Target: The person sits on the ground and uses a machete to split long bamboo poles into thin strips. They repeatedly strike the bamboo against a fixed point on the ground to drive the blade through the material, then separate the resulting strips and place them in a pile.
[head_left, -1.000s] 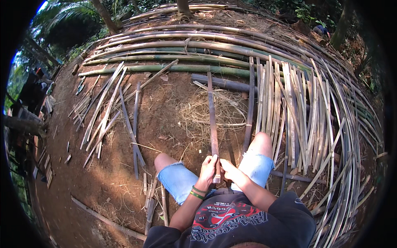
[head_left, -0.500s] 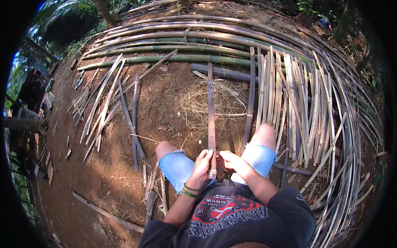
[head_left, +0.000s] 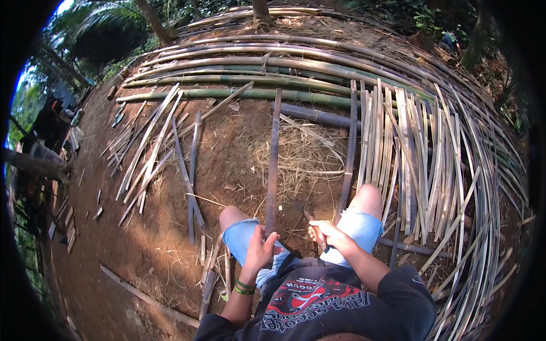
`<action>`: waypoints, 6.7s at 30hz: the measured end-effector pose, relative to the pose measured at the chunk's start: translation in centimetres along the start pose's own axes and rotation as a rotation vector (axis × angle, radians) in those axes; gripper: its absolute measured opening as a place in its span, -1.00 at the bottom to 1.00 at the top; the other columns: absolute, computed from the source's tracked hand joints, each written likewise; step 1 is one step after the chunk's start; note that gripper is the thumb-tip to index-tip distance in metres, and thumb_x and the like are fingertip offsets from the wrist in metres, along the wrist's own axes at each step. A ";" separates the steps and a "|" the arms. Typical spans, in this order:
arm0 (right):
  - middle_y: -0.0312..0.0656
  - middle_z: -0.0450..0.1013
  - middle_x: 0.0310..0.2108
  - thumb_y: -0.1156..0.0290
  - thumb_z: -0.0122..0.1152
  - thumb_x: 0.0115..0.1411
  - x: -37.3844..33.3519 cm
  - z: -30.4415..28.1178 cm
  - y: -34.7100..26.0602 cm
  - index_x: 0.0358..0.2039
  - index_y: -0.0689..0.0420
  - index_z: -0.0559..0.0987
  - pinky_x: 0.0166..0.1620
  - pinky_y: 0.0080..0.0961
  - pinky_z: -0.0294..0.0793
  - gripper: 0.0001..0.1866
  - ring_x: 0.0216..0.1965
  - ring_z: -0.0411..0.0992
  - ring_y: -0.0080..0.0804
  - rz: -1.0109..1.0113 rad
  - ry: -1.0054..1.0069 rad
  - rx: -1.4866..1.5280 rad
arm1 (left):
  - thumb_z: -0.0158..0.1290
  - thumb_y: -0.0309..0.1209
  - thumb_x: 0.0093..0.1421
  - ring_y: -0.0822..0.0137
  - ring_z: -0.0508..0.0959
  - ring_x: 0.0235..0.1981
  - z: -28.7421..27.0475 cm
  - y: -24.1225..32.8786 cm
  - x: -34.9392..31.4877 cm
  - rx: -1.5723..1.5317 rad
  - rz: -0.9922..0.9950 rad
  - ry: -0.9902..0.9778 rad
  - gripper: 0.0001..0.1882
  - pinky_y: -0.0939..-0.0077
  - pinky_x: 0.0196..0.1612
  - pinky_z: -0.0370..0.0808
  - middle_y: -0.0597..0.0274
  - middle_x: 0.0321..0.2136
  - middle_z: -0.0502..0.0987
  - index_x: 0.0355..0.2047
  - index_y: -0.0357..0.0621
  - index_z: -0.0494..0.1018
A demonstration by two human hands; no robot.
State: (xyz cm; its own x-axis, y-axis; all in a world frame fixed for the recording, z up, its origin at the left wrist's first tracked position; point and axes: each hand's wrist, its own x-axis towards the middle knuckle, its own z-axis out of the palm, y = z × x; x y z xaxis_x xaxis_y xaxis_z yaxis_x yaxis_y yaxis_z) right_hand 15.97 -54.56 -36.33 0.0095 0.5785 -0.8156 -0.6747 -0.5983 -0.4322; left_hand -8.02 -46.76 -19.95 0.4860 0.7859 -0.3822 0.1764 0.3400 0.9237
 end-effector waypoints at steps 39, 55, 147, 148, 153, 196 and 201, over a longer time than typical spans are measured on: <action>-0.39 0.32 -0.52 0.29 -0.04 0.38 -15.4 9.4 -5.7 -0.17 0.18 0.40 -0.51 -0.72 0.30 -0.79 -0.58 0.26 -0.71 -0.904 -0.106 -0.230 | 0.07 -0.45 0.28 0.39 0.54 -0.23 -0.8 18.8 5.6 0.049 1.239 0.110 -0.78 0.53 -0.15 0.54 0.06 -0.13 0.44 -0.13 -0.35 0.44; -0.19 0.36 -0.61 0.23 0.14 0.28 -25.1 12.4 -9.6 -0.11 0.32 0.42 -0.53 -0.46 0.32 -0.62 -0.63 0.38 -0.40 -1.405 -0.028 -0.605 | 0.07 -0.70 0.15 0.33 0.44 -0.29 4.8 18.5 6.0 0.415 1.409 0.206 -0.76 0.54 -0.19 0.43 0.10 -0.28 0.46 -0.16 -0.26 0.44; 0.01 0.40 -0.69 0.28 0.15 0.26 -23.0 12.3 -12.1 -0.29 0.27 0.42 -0.57 -0.18 0.36 -0.72 -0.60 0.46 0.08 -1.487 0.193 -0.688 | 0.24 -0.65 0.01 0.16 0.60 -0.35 5.2 25.0 5.2 0.893 1.536 0.137 -0.78 0.44 -0.27 0.54 0.04 -0.35 0.58 -0.29 -0.28 0.52; 0.02 0.39 -0.69 0.28 0.16 0.25 -21.4 12.4 -12.4 -0.28 0.27 0.42 -0.59 -0.18 0.35 -0.72 -0.62 0.45 0.08 -1.532 0.223 -0.686 | 0.23 -0.65 0.02 0.17 0.60 -0.36 5.1 25.1 5.0 0.900 1.543 0.155 -0.79 0.45 -0.28 0.54 0.04 -0.36 0.58 -0.29 -0.28 0.52; 0.11 0.46 -0.22 0.10 -0.19 0.39 -14.1 9.1 -13.0 -0.03 0.31 0.41 -0.02 -0.16 0.34 -0.52 -0.07 0.45 -0.04 -0.900 0.360 -0.884 | 0.21 -0.64 0.04 0.17 0.60 -0.37 5.0 25.6 5.1 0.884 1.580 0.095 -0.81 0.45 -0.28 0.53 0.06 -0.37 0.57 -0.31 -0.27 0.51; -0.07 0.40 -0.63 -0.03 -0.08 0.35 -2.0 13.2 -13.0 -0.43 0.24 0.42 -0.58 -0.34 0.30 -0.48 -0.67 0.38 -0.33 -0.852 0.215 -0.825 | 0.07 -0.53 0.28 0.65 0.41 -0.39 0.2 37.1 6.2 0.401 1.508 0.375 -0.90 0.77 -0.31 0.35 0.38 -0.38 0.51 -0.21 -0.28 0.49; -0.23 0.32 -0.70 -0.10 -0.09 0.34 1.4 14.1 -15.0 -0.45 0.20 0.43 -0.61 -0.41 0.30 -0.45 -0.71 0.30 -0.43 -0.756 -0.046 -0.569 | 0.10 -0.44 0.28 0.69 0.34 -0.46 -1.7 39.8 8.0 0.449 1.490 0.509 -0.86 0.80 -0.42 0.26 0.45 -0.45 0.49 -0.23 -0.27 0.52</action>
State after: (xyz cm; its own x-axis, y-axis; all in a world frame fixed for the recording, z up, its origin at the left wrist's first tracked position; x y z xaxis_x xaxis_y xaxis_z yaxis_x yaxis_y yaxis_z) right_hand 15.69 -37.01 -25.56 0.2595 0.9373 -0.2325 -0.0402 -0.2300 -0.9724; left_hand 1.39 -26.09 13.71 0.1453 0.3733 0.9163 0.1018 -0.9268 0.3614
